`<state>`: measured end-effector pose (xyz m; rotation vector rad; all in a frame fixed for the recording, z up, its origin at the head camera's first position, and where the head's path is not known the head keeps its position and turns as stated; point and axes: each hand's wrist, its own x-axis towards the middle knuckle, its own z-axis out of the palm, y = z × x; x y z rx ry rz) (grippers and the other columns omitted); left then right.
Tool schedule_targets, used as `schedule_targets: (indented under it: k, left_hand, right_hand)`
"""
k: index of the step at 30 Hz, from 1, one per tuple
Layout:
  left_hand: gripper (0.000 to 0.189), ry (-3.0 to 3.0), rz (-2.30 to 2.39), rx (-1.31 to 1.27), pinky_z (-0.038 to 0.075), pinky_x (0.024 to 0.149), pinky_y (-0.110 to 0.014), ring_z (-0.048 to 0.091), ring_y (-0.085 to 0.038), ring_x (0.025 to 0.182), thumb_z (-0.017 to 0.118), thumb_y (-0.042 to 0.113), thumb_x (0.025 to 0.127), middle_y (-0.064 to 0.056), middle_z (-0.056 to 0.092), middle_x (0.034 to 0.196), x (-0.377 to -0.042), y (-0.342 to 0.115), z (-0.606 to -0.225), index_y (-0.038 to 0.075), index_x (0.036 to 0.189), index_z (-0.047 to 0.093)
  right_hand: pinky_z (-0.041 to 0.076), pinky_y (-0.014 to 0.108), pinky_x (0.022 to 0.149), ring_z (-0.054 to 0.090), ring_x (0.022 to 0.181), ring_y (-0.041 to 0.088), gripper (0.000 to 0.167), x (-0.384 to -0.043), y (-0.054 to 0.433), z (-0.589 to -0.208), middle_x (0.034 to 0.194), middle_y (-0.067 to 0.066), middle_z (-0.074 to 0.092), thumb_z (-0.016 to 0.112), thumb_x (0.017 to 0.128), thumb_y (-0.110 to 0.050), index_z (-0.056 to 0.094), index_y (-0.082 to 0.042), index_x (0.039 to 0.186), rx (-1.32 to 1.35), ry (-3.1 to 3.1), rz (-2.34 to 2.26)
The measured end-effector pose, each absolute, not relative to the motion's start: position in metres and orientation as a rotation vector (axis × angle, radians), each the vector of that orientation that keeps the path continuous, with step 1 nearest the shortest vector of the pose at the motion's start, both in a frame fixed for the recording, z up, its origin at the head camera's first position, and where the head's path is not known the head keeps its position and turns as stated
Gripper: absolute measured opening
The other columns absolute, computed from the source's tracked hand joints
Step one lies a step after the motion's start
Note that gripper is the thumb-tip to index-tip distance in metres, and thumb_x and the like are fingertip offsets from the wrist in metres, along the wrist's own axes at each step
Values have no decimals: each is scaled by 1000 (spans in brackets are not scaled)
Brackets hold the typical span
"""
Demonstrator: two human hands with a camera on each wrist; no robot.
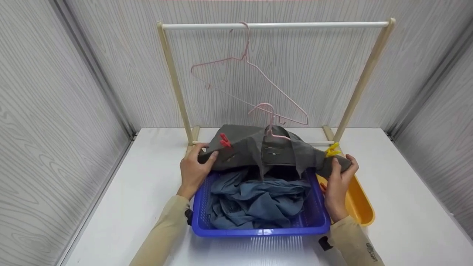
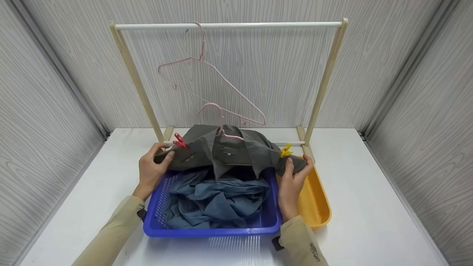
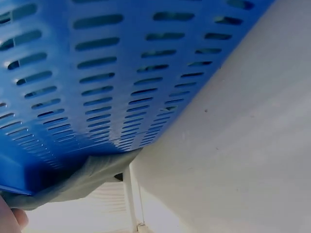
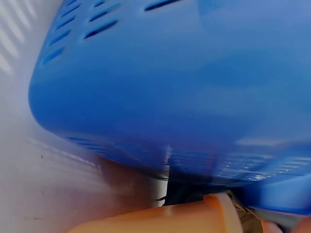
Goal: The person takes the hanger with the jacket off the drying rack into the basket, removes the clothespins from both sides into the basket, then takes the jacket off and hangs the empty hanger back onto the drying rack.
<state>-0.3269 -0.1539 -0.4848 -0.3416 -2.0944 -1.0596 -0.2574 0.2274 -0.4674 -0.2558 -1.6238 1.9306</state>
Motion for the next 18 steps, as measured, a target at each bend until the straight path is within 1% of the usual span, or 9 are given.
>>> schedule_targets:
  k: [2, 4, 7, 10, 14, 16, 18]
  left_hand:
    - [27, -2054, -1084, -366, 48, 67, -41, 62, -19, 73, 66, 39, 92, -1, 68, 84, -326, -155, -487, 13, 97, 71]
    - [27, -2028, -1107, -345, 47, 65, -38, 61, -17, 69, 62, 36, 95, 0, 68, 79, -325, -156, -488, 12, 87, 71]
    - [35, -2001, -1150, -255, 43, 57, -35, 55, -15, 59, 58, 33, 97, 2, 63, 67, -324, -156, -489, 12, 72, 69]
    - [43, -1969, -1188, -147, 35, 51, -33, 46, -15, 51, 57, 33, 97, 3, 54, 57, -323, -156, -490, 12, 61, 62]
    - [48, -1974, -1186, -32, 28, 49, -32, 38, -15, 48, 58, 30, 98, 4, 44, 52, -322, -156, -489, 15, 53, 51]
    - [48, -1986, -1173, 13, 26, 48, -33, 36, -16, 46, 60, 25, 97, 5, 41, 50, -322, -156, -489, 16, 51, 47]
    - [49, -1993, -1160, 49, 24, 47, -33, 34, -16, 45, 61, 21, 95, 5, 39, 49, -321, -156, -490, 18, 50, 44]
  right_hand:
    - [30, 32, 109, 39, 127, 22, 43, -256, 227, -469, 142, 8, 32, 44, 105, -30, 26, -21, 142, -248, -1633, 1908]
    - [28, 33, 110, 38, 128, 22, 43, -255, 226, -470, 144, 8, 32, 44, 105, -29, 26, -21, 143, -227, -1640, 1887]
    - [29, 33, 108, 38, 125, 23, 43, -254, 225, -470, 142, 8, 32, 46, 104, -25, 28, -19, 142, -155, -1612, 1840]
    - [32, 33, 103, 40, 120, 24, 42, -254, 222, -467, 137, 8, 34, 49, 102, -22, 32, -17, 140, -66, -1562, 1788]
    - [36, 32, 94, 43, 112, 26, 39, -253, 218, -461, 127, 7, 40, 52, 99, -18, 36, -14, 135, -5, -1511, 1765]
    - [37, 30, 90, 44, 107, 26, 37, -250, 215, -456, 121, 8, 43, 52, 99, -15, 39, -9, 132, -3, -1499, 1762]
    - [36, 29, 90, 45, 105, 25, 33, -245, 211, -450, 116, 8, 45, 51, 98, -12, 41, -4, 128, -11, -1499, 1748]
